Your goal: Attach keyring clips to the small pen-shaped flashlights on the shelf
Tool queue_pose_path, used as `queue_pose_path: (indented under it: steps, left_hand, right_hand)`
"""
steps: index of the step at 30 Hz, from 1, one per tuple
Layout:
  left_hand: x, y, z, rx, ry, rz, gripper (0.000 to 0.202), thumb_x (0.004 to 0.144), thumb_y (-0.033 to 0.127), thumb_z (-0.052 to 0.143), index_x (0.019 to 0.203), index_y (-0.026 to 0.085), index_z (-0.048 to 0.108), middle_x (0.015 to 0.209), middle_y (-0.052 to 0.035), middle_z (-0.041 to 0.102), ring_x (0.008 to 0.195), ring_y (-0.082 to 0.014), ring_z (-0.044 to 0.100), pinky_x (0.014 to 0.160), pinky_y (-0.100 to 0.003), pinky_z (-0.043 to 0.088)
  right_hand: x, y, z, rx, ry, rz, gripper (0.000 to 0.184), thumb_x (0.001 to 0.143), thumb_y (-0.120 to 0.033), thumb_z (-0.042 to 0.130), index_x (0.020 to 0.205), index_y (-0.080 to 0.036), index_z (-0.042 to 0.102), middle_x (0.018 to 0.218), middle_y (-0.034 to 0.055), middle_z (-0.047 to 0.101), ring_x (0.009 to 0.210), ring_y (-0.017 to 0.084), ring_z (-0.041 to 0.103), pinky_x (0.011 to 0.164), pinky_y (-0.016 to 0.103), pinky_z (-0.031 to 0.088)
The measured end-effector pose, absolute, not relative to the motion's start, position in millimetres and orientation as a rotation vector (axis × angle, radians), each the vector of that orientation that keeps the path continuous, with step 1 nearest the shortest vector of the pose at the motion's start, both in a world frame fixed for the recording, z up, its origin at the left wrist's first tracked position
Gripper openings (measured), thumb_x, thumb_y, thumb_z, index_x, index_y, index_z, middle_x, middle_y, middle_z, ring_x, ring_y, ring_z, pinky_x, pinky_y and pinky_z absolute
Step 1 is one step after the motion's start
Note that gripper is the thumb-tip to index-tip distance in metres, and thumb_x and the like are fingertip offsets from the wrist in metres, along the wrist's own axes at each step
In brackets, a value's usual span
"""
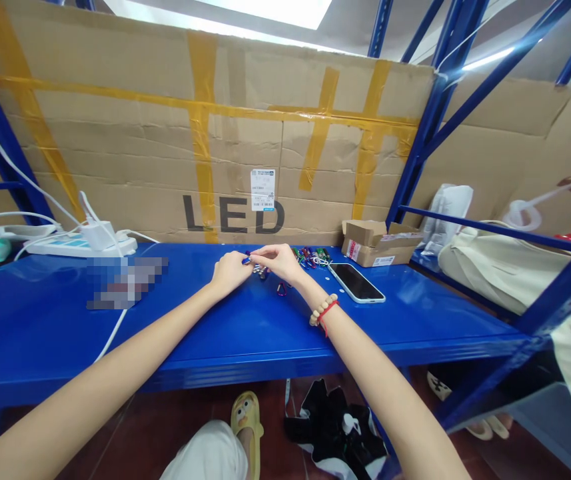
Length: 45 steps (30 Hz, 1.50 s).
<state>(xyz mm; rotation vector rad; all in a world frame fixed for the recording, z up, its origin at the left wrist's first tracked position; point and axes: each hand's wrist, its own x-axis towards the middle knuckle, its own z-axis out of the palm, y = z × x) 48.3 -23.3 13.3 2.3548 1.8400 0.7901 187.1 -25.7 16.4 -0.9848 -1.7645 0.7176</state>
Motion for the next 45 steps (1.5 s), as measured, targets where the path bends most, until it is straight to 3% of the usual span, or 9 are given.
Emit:
queue_pose_path:
  steps: [11, 17, 23, 32, 45]
  left_hand:
    - [45, -30, 18, 2.529, 1.751, 0.647, 0.033, 0.077, 0.036, 0.04, 0.086, 0.021, 0.068, 0.091, -0.0103, 0.067, 0.088, -0.0244, 0.062, 0.071, -0.03, 0.046]
    - [46, -36, 24, 2.632, 1.661, 0.572, 0.03, 0.076, 0.034, 0.042, 0.079, 0.019, 0.068, 0.086, -0.0109, 0.068, 0.084, -0.024, 0.062, 0.068, -0.029, 0.046]
    - [46, -38, 22, 2.75, 1.604, 0.464, 0.028, 0.076, 0.031, 0.044, 0.08, 0.016, 0.067, 0.087, -0.0123, 0.067, 0.085, -0.0248, 0.062, 0.07, -0.031, 0.046]
    - [46, -40, 23, 2.766, 1.619, 0.49, 0.027, 0.075, 0.029, 0.043, 0.079, 0.018, 0.068, 0.088, -0.0113, 0.067, 0.086, -0.0242, 0.062, 0.072, -0.031, 0.047]
    - [45, -35, 19, 2.743, 1.661, 0.431, 0.028, 0.075, 0.028, 0.043, 0.083, 0.018, 0.067, 0.09, -0.0109, 0.067, 0.086, -0.0231, 0.062, 0.072, -0.03, 0.047]
  right_hand:
    - [191, -27, 17, -0.952, -1.851, 0.664, 0.029, 0.059, -0.038, 0.068, 0.074, -0.013, 0.07, 0.077, 0.0066, 0.069, 0.064, 0.014, 0.06, 0.055, 0.023, 0.047]
    - [202, -24, 19, -1.032, -1.935, 0.729, 0.027, 0.06, -0.038, 0.067, 0.066, -0.012, 0.066, 0.06, 0.0026, 0.063, 0.048, 0.008, 0.051, 0.04, 0.018, 0.039]
    - [205, -28, 17, -1.034, -2.082, 0.915, 0.034, 0.063, -0.047, 0.064, 0.063, -0.013, 0.059, 0.049, -0.0026, 0.053, 0.043, 0.007, 0.047, 0.04, 0.019, 0.04]
    - [199, -36, 21, -0.992, -2.097, 1.073, 0.045, 0.064, -0.056, 0.059, 0.057, -0.012, 0.058, 0.043, -0.0031, 0.048, 0.038, 0.005, 0.042, 0.04, 0.019, 0.035]
    - [191, -32, 13, -1.047, -1.963, 1.251, 0.042, 0.066, -0.053, 0.058, 0.053, -0.014, 0.049, 0.039, -0.0058, 0.041, 0.035, 0.005, 0.036, 0.038, 0.019, 0.026]
